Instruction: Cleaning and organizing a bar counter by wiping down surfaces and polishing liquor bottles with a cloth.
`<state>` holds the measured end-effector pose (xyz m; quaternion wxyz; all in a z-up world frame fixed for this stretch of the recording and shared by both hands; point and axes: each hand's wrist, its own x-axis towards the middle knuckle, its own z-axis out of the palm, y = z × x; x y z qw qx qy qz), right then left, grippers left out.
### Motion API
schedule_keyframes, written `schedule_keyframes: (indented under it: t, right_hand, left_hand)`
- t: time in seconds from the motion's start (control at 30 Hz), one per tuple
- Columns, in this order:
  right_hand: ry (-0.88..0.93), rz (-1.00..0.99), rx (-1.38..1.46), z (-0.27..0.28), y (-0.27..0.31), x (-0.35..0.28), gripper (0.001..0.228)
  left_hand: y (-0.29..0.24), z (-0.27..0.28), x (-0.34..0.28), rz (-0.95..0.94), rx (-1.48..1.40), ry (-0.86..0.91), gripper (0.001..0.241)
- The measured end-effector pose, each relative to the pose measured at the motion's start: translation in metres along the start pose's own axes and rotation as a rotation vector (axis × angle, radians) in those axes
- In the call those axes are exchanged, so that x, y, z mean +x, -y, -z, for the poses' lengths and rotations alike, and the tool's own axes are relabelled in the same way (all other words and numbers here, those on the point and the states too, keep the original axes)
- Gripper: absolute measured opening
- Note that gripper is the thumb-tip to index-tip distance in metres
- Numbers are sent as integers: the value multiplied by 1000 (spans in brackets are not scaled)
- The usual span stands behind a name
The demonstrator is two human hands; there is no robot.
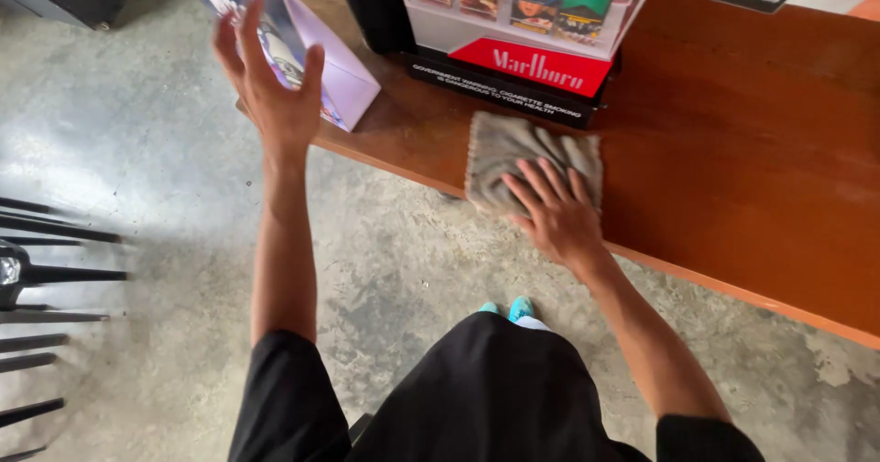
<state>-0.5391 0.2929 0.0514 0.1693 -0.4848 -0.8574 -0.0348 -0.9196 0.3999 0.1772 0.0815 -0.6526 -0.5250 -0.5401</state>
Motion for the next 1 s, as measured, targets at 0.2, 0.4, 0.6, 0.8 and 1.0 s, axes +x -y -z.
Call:
schedule_keyframes:
  t: [0.2, 0.4, 0.6, 0.8, 1.0]
  right_hand:
    - [-122, -167, -33, 10, -23, -61, 56]
    - [-205, -345, 378, 4, -30, -54, 32]
    - [-247, -717, 1856, -55, -26, -35, 52]
    - [-69, -429, 2342, -55, 93, 74, 66]
    - [-124, 241, 1436, -123, 220, 191, 67]
  left_hand:
    - [21, -28, 45, 75, 56, 115, 78]
    - [27, 6, 38, -187, 69, 116, 46]
    - [6, 56, 14, 107, -174, 217, 63]
    - [56, 78, 2, 229, -518, 387, 71]
    - [40, 79, 7, 178, -754, 423, 69]
